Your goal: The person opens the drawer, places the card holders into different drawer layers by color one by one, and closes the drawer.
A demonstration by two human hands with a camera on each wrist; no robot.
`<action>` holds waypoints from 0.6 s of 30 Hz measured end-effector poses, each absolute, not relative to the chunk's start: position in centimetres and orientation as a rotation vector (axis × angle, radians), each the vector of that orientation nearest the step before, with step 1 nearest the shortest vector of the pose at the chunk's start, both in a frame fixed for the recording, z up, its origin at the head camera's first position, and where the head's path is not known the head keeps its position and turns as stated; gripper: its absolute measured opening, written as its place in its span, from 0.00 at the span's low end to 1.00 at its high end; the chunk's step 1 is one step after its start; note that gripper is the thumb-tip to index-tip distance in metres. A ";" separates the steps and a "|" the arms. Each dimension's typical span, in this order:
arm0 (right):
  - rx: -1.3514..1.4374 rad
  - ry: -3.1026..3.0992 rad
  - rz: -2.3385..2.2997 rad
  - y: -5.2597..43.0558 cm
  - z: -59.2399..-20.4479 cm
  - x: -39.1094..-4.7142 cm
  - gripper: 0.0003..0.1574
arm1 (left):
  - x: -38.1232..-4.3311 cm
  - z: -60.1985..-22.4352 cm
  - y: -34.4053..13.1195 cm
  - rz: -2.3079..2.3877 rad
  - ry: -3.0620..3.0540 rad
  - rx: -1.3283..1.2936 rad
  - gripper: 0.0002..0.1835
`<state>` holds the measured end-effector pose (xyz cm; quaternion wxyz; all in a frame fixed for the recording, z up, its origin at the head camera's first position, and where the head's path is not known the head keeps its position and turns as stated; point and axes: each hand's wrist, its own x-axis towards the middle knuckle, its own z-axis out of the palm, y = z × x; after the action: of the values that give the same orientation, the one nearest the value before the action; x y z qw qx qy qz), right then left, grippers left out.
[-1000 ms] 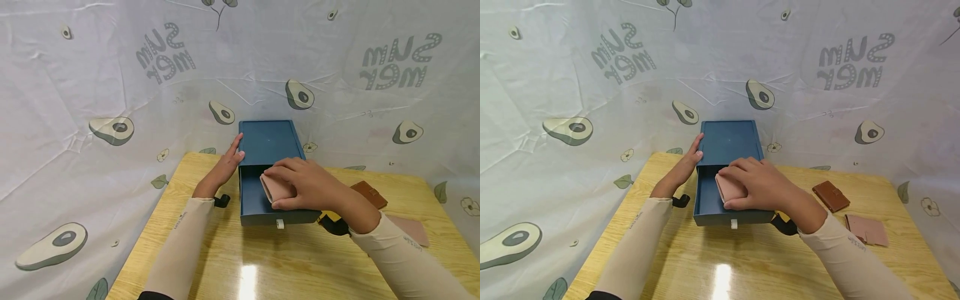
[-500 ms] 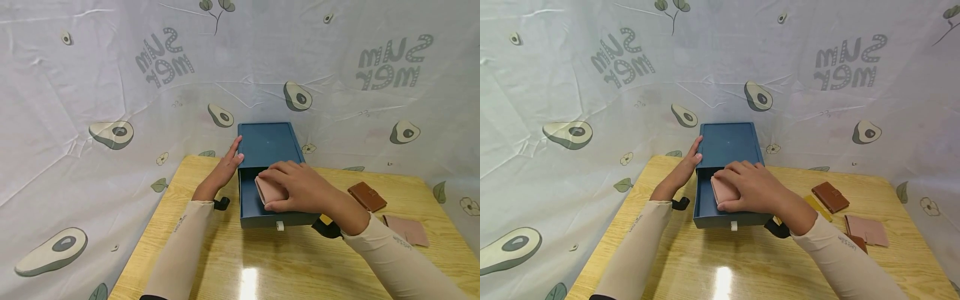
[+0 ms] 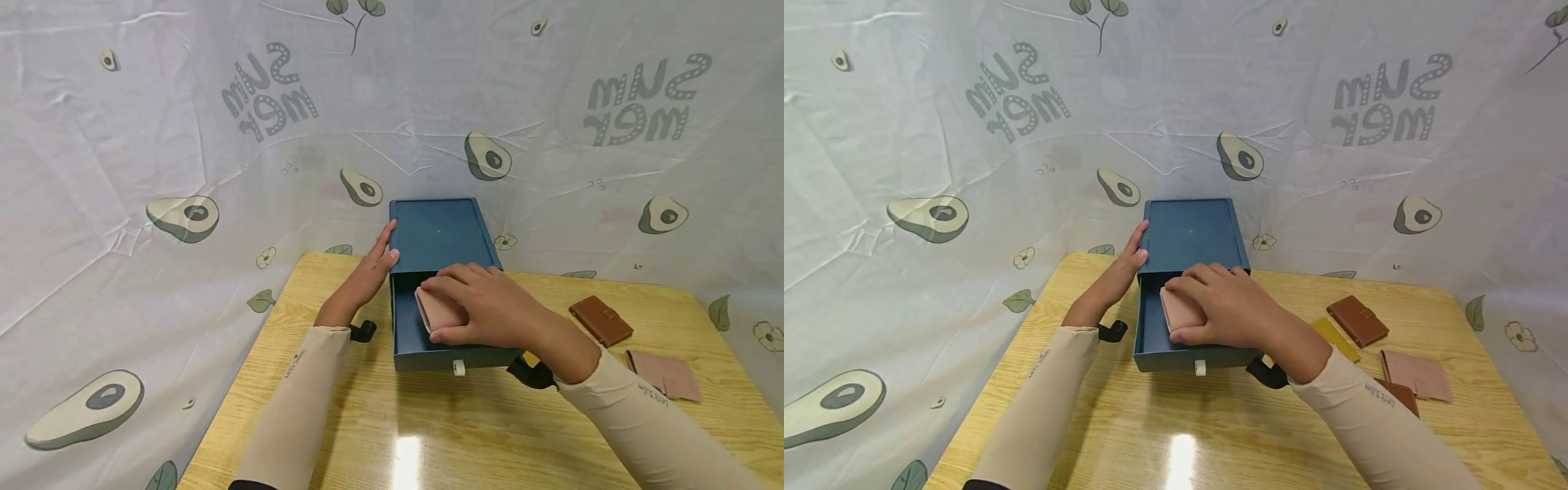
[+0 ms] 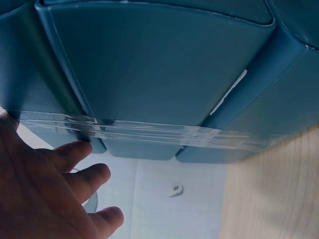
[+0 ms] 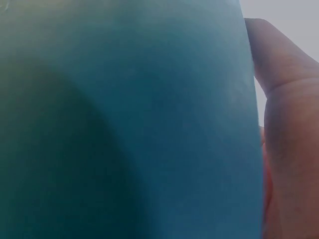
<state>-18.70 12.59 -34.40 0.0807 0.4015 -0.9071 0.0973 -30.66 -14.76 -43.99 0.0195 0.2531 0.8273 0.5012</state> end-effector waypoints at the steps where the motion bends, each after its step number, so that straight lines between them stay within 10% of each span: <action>1: 1.200 -2.714 0.289 12.6 -34.4 -18.7 0.50 | -30.7 -44.0 -14.7 1.558 2.566 0.783 0.43; 18: 1.220 -2.719 0.315 13.2 -34.0 -19.4 0.48 | -30.5 -43.8 -14.2 1.583 2.558 0.755 0.43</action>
<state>-19.39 13.20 -34.03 0.0725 0.4061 -0.9049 0.1050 -30.53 -14.25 -43.83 0.0199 0.2434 0.8245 0.5104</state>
